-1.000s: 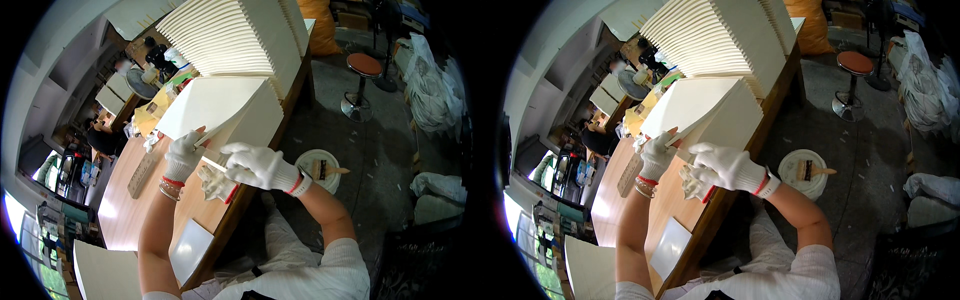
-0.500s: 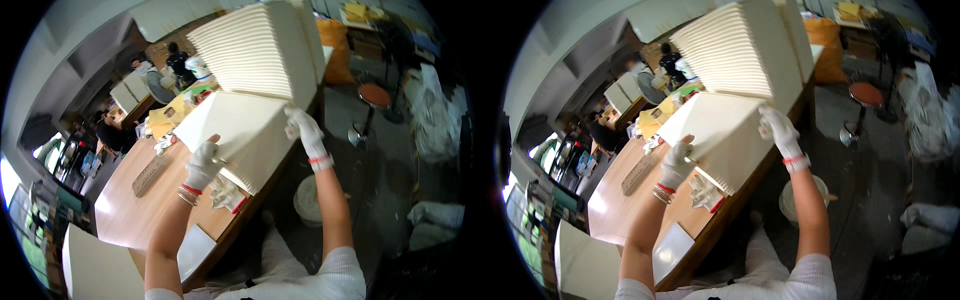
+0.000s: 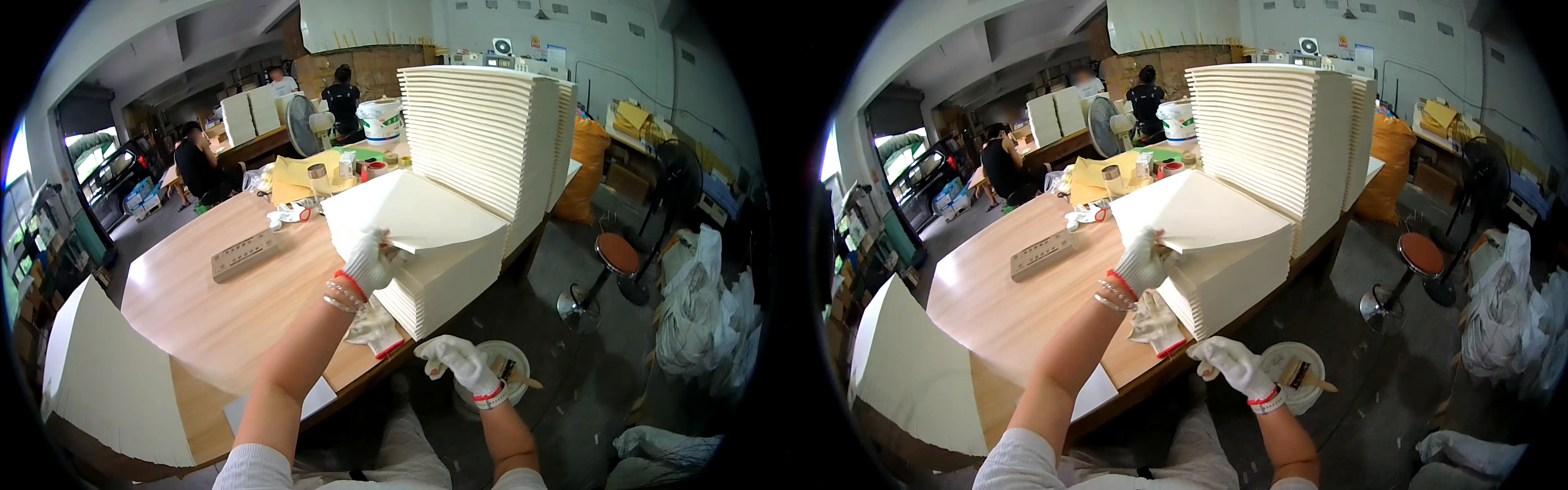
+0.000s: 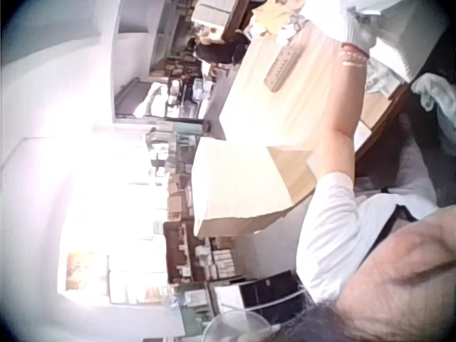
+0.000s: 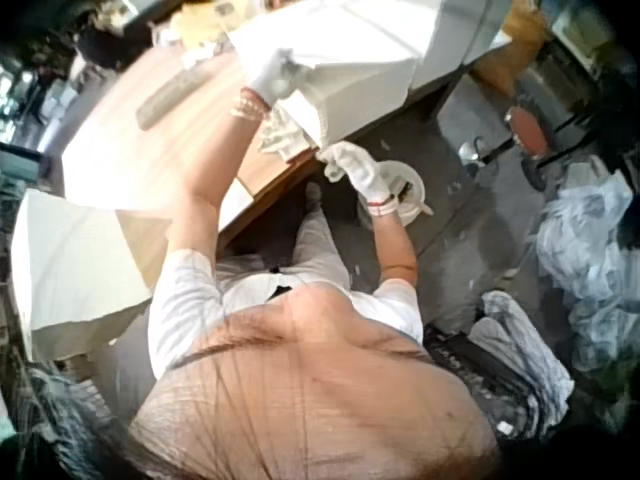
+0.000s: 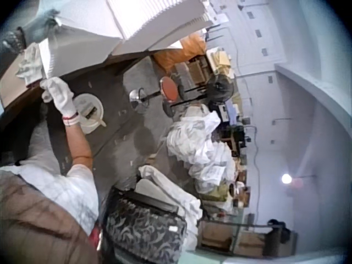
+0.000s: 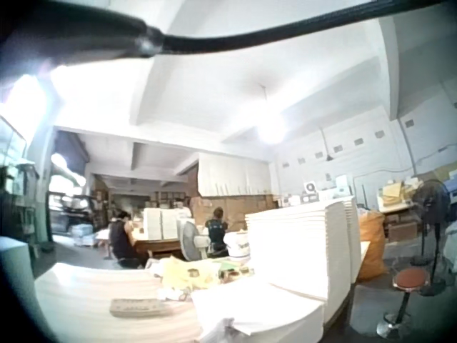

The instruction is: The person aligns a stack of paper on a table, brushes glue onto the spine using a brush, and then places the finished stack onto a growing pile.

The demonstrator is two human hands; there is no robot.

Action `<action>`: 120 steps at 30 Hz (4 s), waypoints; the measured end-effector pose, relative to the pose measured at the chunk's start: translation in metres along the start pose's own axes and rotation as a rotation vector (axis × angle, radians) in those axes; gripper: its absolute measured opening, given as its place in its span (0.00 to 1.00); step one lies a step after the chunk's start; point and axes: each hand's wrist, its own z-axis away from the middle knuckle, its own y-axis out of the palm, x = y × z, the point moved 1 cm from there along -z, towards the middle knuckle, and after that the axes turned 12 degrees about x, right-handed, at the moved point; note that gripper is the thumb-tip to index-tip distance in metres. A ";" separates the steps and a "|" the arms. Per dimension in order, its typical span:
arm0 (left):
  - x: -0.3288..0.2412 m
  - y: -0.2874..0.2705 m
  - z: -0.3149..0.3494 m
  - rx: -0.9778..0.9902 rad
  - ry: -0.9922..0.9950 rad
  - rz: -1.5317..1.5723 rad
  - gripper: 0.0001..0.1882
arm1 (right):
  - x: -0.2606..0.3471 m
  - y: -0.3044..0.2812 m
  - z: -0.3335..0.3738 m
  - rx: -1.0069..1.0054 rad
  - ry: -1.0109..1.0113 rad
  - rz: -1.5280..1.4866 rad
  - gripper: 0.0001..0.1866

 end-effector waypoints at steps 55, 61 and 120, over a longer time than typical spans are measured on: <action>0.031 -0.315 0.404 -0.682 0.090 -1.511 0.29 | -0.128 0.153 -0.238 0.401 0.470 0.339 0.12; 0.034 -0.318 0.401 -0.663 0.125 -1.446 0.29 | -0.122 0.154 -0.239 0.468 0.381 0.497 0.13; -0.064 -0.245 0.216 0.619 -0.890 -2.478 0.61 | -0.081 0.226 -0.170 0.341 -0.523 0.967 0.04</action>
